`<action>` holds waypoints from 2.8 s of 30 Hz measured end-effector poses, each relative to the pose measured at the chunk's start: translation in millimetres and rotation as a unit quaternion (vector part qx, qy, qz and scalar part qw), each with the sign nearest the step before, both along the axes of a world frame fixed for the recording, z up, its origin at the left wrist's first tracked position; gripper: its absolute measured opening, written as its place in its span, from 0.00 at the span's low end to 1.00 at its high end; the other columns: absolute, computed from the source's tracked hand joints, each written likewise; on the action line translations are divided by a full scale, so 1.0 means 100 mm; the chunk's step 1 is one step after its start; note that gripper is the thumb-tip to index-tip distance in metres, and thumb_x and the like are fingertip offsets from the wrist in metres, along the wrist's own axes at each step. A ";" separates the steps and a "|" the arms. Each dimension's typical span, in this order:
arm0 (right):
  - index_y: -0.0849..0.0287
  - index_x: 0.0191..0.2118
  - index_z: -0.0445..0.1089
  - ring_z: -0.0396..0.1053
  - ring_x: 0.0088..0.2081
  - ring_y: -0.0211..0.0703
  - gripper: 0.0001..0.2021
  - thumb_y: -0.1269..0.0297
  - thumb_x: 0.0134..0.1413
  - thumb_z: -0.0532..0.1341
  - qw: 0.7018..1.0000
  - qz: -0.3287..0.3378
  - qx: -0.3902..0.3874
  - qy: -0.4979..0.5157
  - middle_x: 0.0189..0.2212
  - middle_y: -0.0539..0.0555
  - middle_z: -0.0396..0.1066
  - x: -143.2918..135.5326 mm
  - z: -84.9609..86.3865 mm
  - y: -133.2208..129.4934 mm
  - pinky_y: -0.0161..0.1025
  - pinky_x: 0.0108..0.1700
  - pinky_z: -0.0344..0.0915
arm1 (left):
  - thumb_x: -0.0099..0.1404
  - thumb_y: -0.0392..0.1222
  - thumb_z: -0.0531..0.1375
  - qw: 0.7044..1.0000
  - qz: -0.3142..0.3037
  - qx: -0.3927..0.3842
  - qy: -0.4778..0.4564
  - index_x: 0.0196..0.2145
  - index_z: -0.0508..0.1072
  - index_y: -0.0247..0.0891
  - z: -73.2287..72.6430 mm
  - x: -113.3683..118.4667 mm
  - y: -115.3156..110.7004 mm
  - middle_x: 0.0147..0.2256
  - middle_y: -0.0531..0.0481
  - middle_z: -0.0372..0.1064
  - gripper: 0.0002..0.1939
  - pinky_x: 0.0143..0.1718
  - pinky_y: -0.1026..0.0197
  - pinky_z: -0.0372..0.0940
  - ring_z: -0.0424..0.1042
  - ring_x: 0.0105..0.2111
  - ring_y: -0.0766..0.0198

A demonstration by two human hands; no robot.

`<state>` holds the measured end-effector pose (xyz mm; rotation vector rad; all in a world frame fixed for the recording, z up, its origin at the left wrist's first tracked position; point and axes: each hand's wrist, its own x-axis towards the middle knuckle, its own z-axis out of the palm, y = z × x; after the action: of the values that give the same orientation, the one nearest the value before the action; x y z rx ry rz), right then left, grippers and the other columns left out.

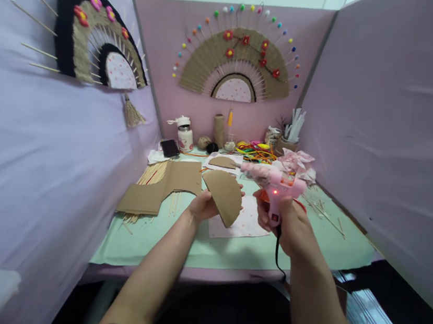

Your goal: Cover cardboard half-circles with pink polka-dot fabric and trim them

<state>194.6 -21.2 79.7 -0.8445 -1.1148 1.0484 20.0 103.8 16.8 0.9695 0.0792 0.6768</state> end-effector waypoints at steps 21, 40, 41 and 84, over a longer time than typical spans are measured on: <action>0.58 0.22 0.64 0.59 0.21 0.38 0.33 0.32 0.58 0.44 0.945 -0.087 0.061 -0.308 0.19 0.52 0.61 -0.23 -0.19 0.02 0.36 0.22 0.57 | 0.42 0.54 0.74 0.999 -0.013 0.027 -0.017 0.56 0.70 0.38 -0.06 -0.07 0.02 0.50 0.39 0.72 0.44 0.50 0.49 0.61 0.71 0.47 0.48; 0.59 0.26 0.66 0.62 0.21 0.39 0.31 0.37 0.61 0.45 0.941 -0.096 0.056 -0.319 0.22 0.52 0.63 -0.20 -0.22 0.06 0.36 0.23 0.59 | 0.41 0.53 0.74 1.000 0.000 0.025 -0.014 0.58 0.67 0.39 -0.09 -0.06 0.05 0.49 0.40 0.72 0.47 0.49 0.47 0.61 0.71 0.47 0.47; 0.59 0.25 0.66 0.62 0.21 0.39 0.31 0.36 0.61 0.45 0.940 -0.097 0.055 -0.322 0.22 0.52 0.63 -0.20 -0.22 0.07 0.37 0.23 0.59 | 0.41 0.53 0.74 1.000 -0.001 0.025 -0.016 0.57 0.67 0.39 -0.10 -0.06 0.05 0.49 0.40 0.72 0.46 0.49 0.47 0.61 0.71 0.48 0.47; 0.58 0.26 0.66 0.62 0.22 0.41 0.31 0.35 0.59 0.45 0.932 -0.178 0.012 -0.316 0.20 0.54 0.66 -0.02 -0.24 0.09 0.38 0.23 0.59 | 0.41 0.56 0.73 1.000 0.002 0.030 -0.010 0.53 0.70 0.36 -0.16 -0.07 0.09 0.53 0.32 0.70 0.43 0.57 0.37 0.55 0.65 0.57 0.37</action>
<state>193.0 -12.3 55.8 -1.3604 -1.4273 0.4562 12.9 112.8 0.4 1.0199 0.0440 0.6957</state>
